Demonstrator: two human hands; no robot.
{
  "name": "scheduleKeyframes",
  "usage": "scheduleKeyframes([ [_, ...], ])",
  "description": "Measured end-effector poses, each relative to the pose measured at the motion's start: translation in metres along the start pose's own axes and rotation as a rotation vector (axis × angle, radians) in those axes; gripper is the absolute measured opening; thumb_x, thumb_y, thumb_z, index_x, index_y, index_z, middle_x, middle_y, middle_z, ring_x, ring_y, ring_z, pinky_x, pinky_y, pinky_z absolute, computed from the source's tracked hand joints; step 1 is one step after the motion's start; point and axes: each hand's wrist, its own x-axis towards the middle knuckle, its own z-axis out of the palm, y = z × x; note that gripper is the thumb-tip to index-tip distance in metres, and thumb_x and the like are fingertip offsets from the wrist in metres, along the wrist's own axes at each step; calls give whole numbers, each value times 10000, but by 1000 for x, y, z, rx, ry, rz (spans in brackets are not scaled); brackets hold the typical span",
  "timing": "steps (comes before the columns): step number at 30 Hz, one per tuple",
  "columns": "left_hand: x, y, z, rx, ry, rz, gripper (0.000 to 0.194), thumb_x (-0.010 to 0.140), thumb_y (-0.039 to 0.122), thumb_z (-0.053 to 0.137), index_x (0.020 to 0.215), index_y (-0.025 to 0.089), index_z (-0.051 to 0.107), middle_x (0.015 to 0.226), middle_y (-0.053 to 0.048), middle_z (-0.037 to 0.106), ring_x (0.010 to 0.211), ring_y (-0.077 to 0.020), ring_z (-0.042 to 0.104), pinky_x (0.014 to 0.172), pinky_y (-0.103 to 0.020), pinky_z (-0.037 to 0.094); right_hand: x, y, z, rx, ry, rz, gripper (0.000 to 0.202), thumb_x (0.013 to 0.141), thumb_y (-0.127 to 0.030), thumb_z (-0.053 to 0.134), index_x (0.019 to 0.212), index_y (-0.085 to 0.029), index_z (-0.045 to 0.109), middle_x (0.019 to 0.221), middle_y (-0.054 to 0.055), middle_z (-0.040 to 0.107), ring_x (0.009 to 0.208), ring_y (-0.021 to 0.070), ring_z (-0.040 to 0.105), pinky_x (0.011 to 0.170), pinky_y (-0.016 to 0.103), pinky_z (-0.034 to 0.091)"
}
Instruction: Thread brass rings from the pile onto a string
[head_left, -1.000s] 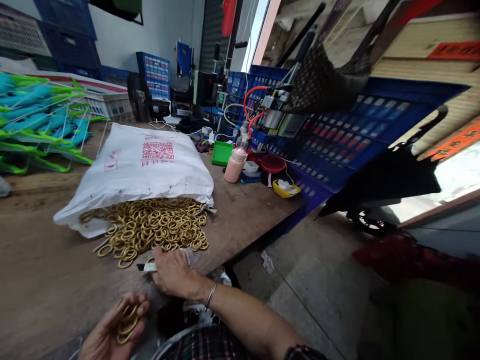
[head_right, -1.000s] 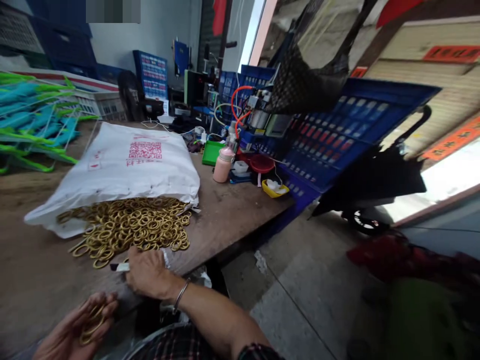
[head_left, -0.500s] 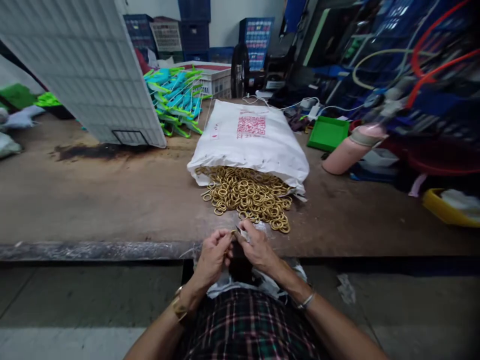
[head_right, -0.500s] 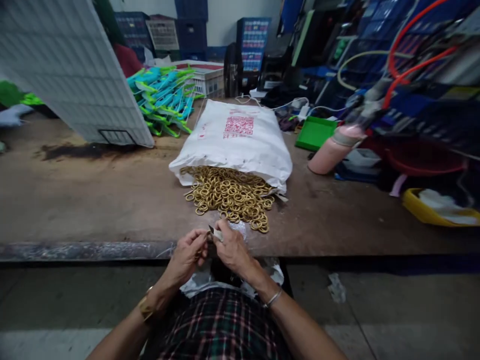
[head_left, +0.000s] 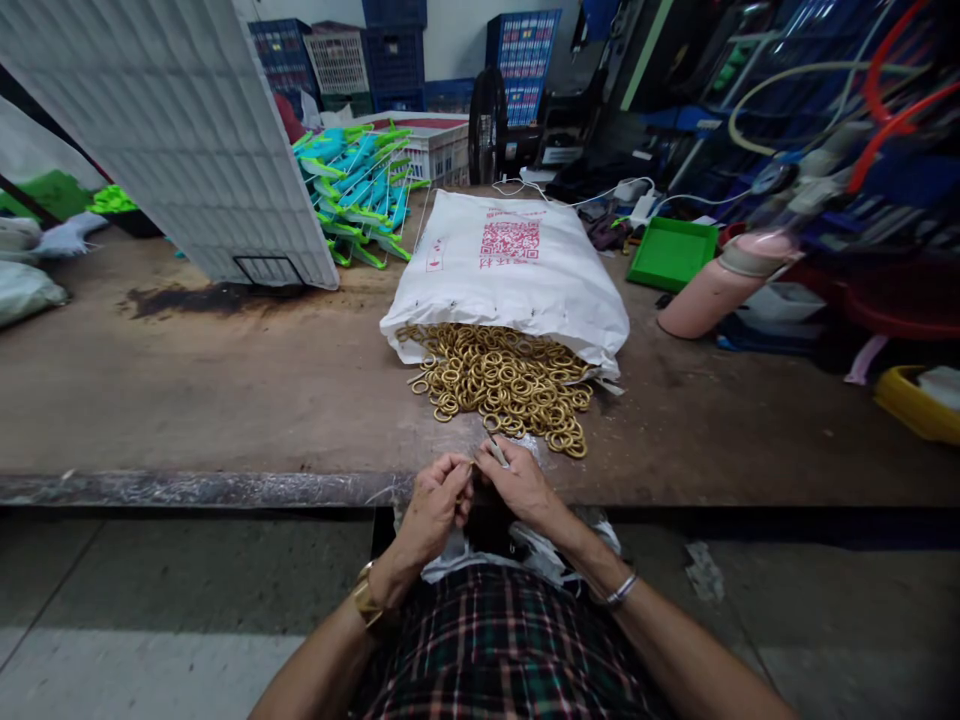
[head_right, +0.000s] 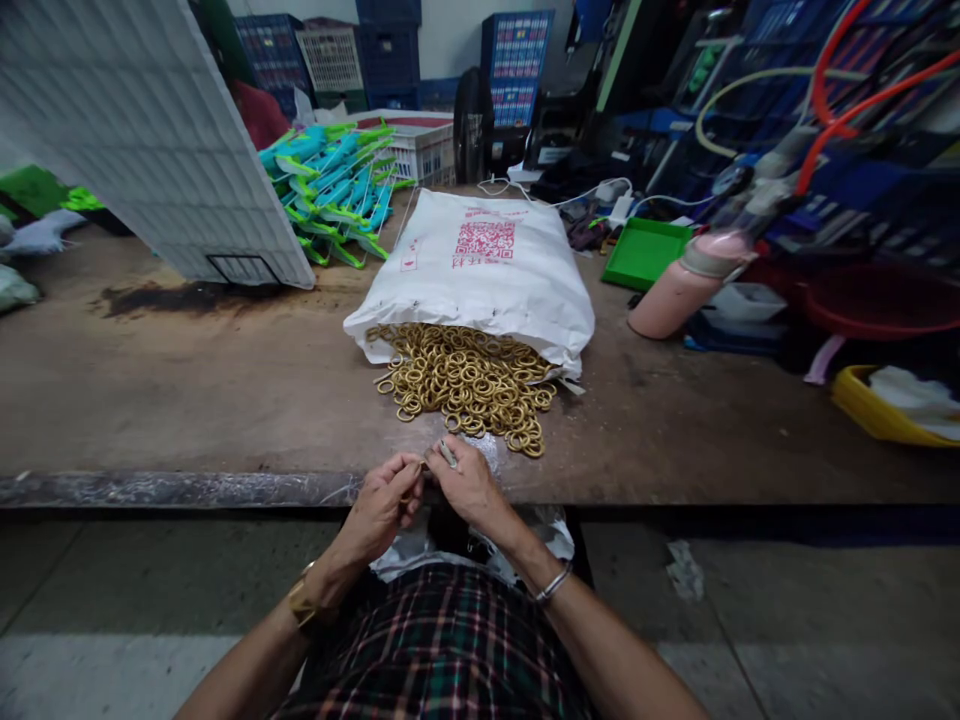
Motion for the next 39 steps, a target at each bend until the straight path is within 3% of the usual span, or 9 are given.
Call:
scheduleKeyframes([
  [8,0,-2,0,-127,-59,-27,307,721,441,591,765,163,468,545,71,428,382,-20,330,344,-134,228,0,-1,-1,14,-6,-36,210,800,-319,395,648,-188,459,573,-43,469,557,98,434,552,211,326],
  [12,-1,0,0,-161,-46,-1,312,717,445,597,778,166,470,552,72,424,392,-23,335,345,-135,233,-2,1,-5,-215,57,-87,200,806,-260,366,635,-192,444,555,-34,436,531,103,401,523,215,286],
  [18,1,-2,-2,-110,-29,78,300,748,449,567,760,170,458,549,70,427,398,-30,353,352,-140,252,-9,8,-3,-566,-79,-204,134,749,-137,393,751,-193,515,580,-17,496,525,111,403,528,235,233],
  [30,0,-4,-5,75,12,119,344,744,499,548,729,171,447,501,75,422,380,-31,344,362,-145,269,-6,-3,-7,-819,-223,-147,198,763,-147,388,864,-182,554,654,30,608,559,134,498,519,261,203],
  [33,-7,-4,-5,17,-13,87,325,751,478,557,727,172,448,499,73,427,376,-31,354,356,-142,255,-5,-2,-8,-910,-187,-112,204,756,-161,405,901,-179,547,683,52,631,586,159,541,519,266,213],
  [39,-19,7,2,-300,-200,33,281,746,415,599,734,175,454,544,62,439,390,-40,372,341,-152,295,4,-10,-9,-968,-1,-61,218,787,-141,388,962,-174,514,807,73,660,678,172,595,545,257,270],
])
